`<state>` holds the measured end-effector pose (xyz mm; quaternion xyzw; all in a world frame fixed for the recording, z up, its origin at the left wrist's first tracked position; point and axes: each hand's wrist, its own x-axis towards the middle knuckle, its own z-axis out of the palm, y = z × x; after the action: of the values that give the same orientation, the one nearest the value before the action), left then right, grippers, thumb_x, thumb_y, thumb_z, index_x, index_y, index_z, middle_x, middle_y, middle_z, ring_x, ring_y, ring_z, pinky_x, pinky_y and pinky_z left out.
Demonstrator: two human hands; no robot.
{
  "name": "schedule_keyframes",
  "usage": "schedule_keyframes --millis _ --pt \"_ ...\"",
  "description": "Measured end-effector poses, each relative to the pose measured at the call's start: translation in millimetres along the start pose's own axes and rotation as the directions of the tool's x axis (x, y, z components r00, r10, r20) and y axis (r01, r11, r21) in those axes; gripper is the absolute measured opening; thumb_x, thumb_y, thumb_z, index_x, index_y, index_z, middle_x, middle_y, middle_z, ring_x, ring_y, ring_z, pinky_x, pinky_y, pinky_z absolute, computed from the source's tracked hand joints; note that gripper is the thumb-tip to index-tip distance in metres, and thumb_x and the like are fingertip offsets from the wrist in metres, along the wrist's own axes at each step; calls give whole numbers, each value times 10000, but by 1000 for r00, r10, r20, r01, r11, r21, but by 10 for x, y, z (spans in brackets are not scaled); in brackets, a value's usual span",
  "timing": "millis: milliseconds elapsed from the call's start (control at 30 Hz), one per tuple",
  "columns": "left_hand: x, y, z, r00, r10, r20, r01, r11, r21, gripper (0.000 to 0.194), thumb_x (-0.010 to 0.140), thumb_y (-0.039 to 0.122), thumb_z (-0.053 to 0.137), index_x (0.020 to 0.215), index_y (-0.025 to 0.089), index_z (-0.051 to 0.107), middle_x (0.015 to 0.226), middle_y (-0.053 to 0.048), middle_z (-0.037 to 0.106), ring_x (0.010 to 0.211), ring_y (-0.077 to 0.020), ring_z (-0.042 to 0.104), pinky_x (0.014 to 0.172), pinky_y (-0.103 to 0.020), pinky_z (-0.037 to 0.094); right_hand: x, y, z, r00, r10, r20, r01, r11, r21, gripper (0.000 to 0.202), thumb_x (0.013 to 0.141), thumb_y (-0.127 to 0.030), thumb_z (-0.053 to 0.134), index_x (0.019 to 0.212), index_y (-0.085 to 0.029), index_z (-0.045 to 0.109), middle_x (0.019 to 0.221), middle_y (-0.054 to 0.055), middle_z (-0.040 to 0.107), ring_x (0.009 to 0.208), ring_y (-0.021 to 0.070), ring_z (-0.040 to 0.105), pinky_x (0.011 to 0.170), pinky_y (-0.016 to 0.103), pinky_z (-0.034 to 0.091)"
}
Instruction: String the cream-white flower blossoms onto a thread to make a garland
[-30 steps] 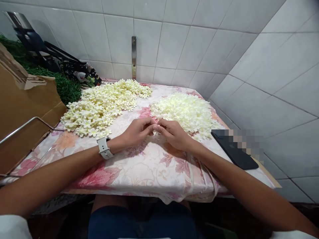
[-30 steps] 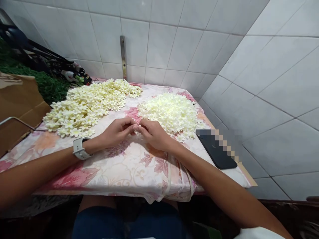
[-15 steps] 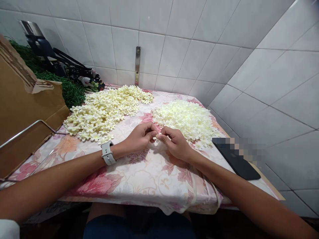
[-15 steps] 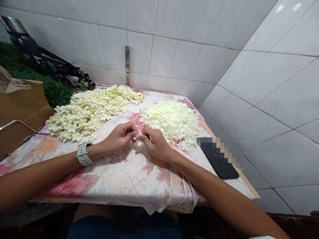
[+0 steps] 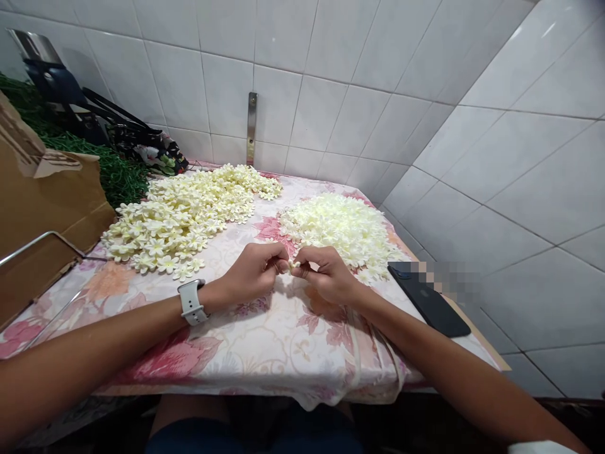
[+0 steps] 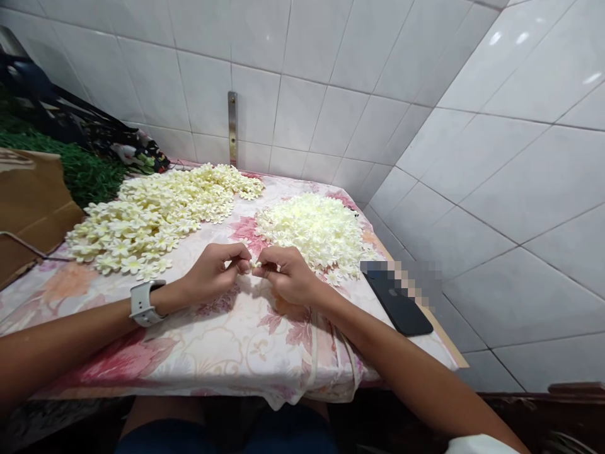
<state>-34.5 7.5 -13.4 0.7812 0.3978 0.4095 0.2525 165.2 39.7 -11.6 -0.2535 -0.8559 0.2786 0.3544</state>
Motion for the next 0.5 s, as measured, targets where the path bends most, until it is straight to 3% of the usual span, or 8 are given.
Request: schedule_keyframes --millis 100,167,233,300,400,500 --pt "36 -21 -18 995 -55 78 57 998 -23 135 827 175 549 692 174 551 603 31 508 576 -105 406 554 -241 310 -1 36 -12 998 25 59 -25 1000 0 391 915 -412 606 620 -197 464 571 -42 415 546 101 360 550 248 322" --pt "71 -42 -37 985 -114 130 129 985 -113 225 890 325 577 725 173 566 642 14 543 590 -113 452 548 -238 339 8 76 -9 1000 -5 2 5 996 -84 329 925 -346 598 653 -197 487 583 -38 448 553 105 395 554 246 334" --pt "101 -56 -55 962 -202 186 247 930 -271 370 918 513 559 766 176 575 682 -9 583 588 -122 506 517 -237 362 20 118 -3 990 -127 -67 111 972 -206 209 928 -244 576 727 -194 548 637 -10 529 600 125 475 586 253 374" --pt "115 -57 -69 929 -283 240 360 845 -397 434 882 602 597 789 178 587 699 -21 609 574 -122 535 486 -233 371 26 144 -1 962 -263 -74 233 930 -284 133 933 -165 529 831 -191 610 734 38 617 691 156 560 637 271 431" --pt "109 -41 -77 892 -367 264 452 745 -491 378 787 529 765 820 173 644 697 -18 630 564 -109 542 488 -225 389 14 127 -6 949 -311 -54 287 922 -260 167 933 -132 503 936 -194 658 864 82 685 817 183 627 725 310 496" --pt "96 -27 -70 897 -400 190 431 689 -582 336 730 443 841 853 164 700 758 -30 678 610 -110 579 530 -226 426 -2 59 7 989 -144 -46 142 989 -48 156 891 -214 624 1042 -190 656 944 78 693 857 183 640 788 335 525"
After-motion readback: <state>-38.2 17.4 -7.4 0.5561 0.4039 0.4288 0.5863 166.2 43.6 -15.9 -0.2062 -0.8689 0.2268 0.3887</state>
